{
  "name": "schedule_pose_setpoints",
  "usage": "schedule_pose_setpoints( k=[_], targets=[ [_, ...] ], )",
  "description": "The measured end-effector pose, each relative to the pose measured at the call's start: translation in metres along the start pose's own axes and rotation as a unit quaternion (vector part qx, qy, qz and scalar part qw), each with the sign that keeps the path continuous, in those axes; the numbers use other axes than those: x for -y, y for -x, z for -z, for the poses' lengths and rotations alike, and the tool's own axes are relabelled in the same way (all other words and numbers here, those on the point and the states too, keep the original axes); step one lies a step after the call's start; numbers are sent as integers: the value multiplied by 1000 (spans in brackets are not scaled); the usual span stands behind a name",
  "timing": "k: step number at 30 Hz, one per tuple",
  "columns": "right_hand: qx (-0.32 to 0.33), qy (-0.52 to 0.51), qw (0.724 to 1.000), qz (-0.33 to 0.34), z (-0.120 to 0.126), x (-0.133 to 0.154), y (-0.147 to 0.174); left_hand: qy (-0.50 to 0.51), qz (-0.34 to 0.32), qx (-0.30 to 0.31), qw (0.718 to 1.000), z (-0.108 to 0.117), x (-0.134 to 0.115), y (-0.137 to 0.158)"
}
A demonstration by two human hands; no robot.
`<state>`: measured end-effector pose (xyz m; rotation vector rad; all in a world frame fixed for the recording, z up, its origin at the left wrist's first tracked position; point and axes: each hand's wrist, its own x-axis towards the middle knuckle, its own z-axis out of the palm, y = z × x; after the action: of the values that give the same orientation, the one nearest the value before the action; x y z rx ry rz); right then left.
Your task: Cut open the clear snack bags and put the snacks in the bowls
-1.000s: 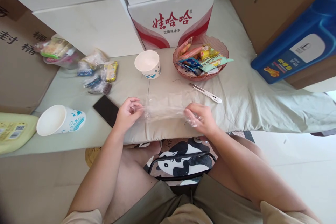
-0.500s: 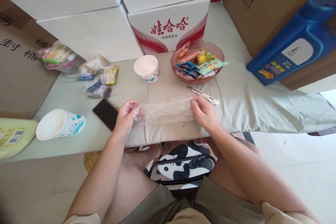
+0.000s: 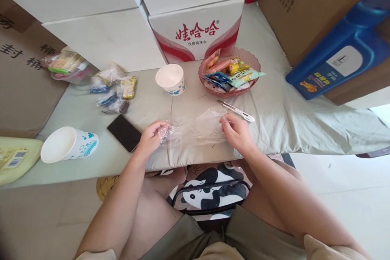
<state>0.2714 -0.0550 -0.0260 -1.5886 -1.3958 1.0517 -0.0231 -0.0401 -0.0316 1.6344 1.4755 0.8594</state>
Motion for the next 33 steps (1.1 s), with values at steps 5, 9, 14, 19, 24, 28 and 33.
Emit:
schedule_pose_setpoints(
  k=[5,9,14,19,24,28,33],
  targets=[
    [-25,36,999,12,1,-5,-2,39,59,-38,997,0,1,2],
    [-74,92,992,33,6,-8,-4,4,94,-67,993,2,1,3],
    [-96,319,939,87,7,-10,-2,-211,57,-111,970,2,1,1],
    [-27,476,859,187,2,-15,1,-314,-6,-85,946,0,4,-1],
    [68,526,800,281,2,-18,9,-332,-34,-24,943,-8,0,4],
    [161,490,798,311,5,-15,24,-315,-34,-19,948,-11,0,2],
    [53,340,877,335,8,1,31,-170,-80,13,982,-15,2,-1]
  ],
)
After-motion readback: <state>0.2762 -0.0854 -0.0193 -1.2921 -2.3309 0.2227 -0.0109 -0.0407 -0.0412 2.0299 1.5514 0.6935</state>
